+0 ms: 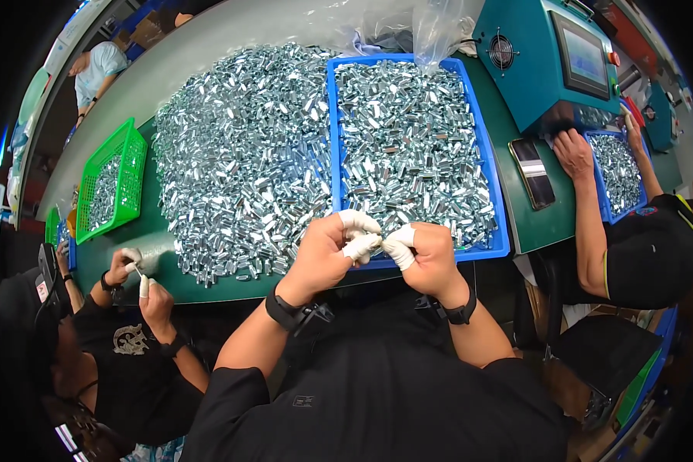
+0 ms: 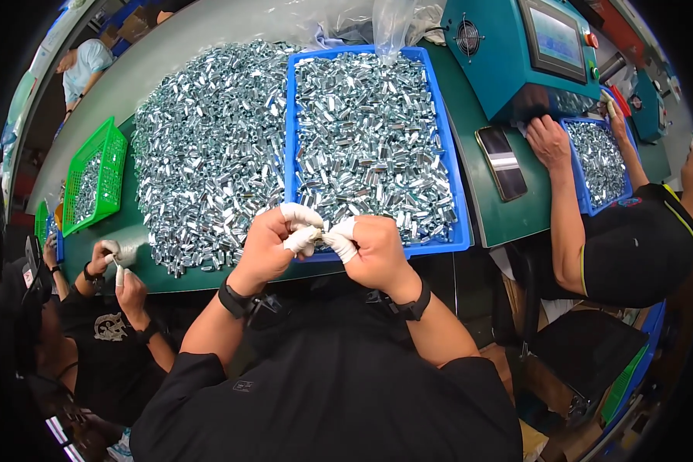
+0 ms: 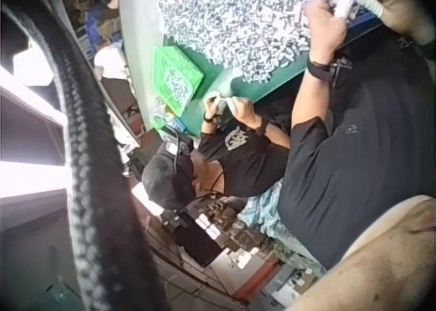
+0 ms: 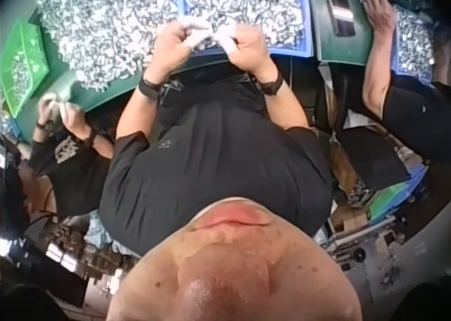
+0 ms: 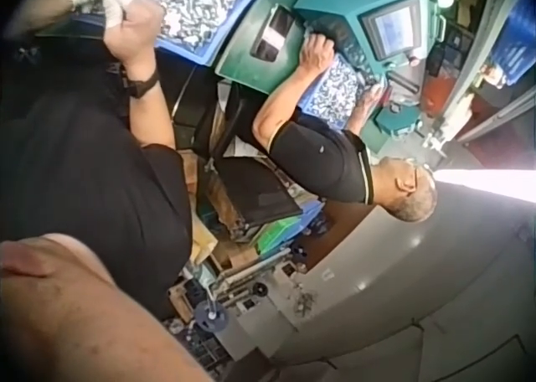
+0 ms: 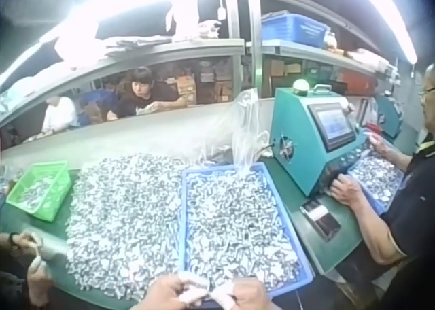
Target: Sorting and inspecting small metal components on a factory assembly line.
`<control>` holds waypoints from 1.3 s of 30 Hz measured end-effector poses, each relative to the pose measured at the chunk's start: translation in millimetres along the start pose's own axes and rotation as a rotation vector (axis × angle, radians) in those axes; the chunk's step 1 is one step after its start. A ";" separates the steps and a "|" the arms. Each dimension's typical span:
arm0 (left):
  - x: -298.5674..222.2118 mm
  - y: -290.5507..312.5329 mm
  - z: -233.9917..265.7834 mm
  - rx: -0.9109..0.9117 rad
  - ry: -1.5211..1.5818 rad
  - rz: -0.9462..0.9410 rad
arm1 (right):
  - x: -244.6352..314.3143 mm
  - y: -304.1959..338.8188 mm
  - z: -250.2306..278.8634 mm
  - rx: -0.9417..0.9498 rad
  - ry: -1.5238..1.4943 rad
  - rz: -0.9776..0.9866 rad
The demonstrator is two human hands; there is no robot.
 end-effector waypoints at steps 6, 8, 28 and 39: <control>-7.5 2.2 -1.8 -0.087 -0.019 -0.244 | -15.0 5.8 1.1 -0.015 -0.182 -0.163; -12.3 4.6 -2.9 -0.121 -0.093 -0.313 | -20.1 7.9 -1.0 -0.009 -0.235 -0.227; -23.3 -29.0 34.6 -0.145 -0.082 -0.156 | -10.4 20.0 22.0 -0.312 -0.102 -0.151; -68.3 -34.6 101.9 -0.710 -0.828 -0.510 | -11.9 14.4 14.2 -0.223 -0.037 -0.107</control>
Point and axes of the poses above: each hand's wrist, its own y-axis away from the middle knuckle, its own z-axis out of the back of the hand, x = y × z, the point moved 9 cm from there along -y, towards the middle knuckle, and after that the axes turned 12 degrees about z, right-handed, at the moved point
